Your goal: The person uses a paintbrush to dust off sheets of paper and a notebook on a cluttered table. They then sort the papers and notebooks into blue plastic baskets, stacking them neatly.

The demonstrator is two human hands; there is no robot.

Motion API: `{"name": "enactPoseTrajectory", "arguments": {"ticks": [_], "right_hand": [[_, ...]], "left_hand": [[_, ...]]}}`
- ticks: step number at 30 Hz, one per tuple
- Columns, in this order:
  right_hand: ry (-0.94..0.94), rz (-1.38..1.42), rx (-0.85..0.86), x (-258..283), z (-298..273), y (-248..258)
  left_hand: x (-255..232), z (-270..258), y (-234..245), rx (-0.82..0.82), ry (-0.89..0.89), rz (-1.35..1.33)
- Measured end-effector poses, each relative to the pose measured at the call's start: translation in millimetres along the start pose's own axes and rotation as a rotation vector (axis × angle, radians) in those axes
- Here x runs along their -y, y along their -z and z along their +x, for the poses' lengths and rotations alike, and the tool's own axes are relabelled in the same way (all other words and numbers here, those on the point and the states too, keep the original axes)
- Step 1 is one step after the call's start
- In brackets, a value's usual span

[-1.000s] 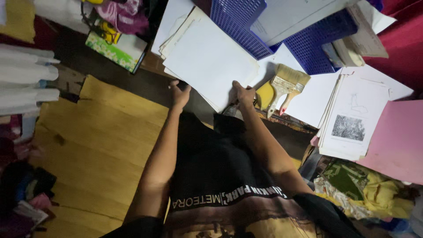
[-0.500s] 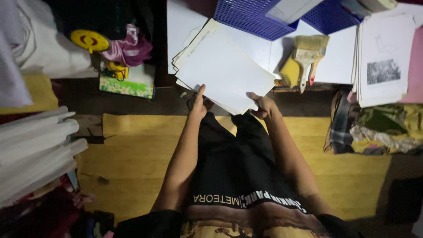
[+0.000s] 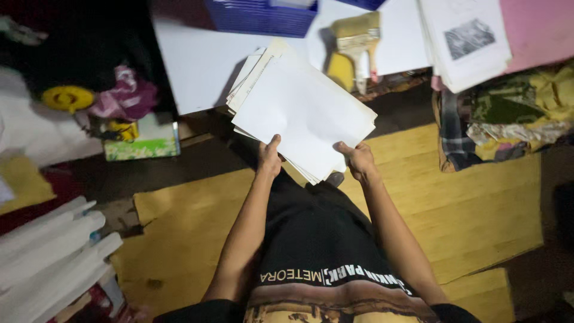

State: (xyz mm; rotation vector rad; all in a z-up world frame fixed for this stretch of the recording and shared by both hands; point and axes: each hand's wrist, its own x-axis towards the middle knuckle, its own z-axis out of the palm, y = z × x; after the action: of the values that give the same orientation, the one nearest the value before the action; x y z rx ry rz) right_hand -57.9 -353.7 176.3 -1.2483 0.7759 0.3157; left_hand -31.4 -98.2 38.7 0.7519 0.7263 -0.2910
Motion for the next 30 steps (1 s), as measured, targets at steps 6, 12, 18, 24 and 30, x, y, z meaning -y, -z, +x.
{"name": "enactPoseTrajectory", "arguments": {"ticks": [6, 12, 18, 24, 30], "right_hand": [[0.126, 0.172, -0.108, 0, -24, 127], [0.175, 0.27, -0.156, 7, -38, 237], [0.173, 0.335, -0.154, 27, -22, 291], [0.184, 0.366, -0.158, 62, 33, 316], [0.186, 0.263, -0.283, 126, 77, 337]], "left_hand": [[81, -26, -99, 0.143, -0.089, 0.252], [140, -62, -198, 0.146, -0.02, 0.413], [167, -77, -261, 0.159, -0.047, 0.436], [179, -21, -319, 0.213, -0.021, 0.44], [189, 39, -395, 0.236, 0.034, 0.44]]}}
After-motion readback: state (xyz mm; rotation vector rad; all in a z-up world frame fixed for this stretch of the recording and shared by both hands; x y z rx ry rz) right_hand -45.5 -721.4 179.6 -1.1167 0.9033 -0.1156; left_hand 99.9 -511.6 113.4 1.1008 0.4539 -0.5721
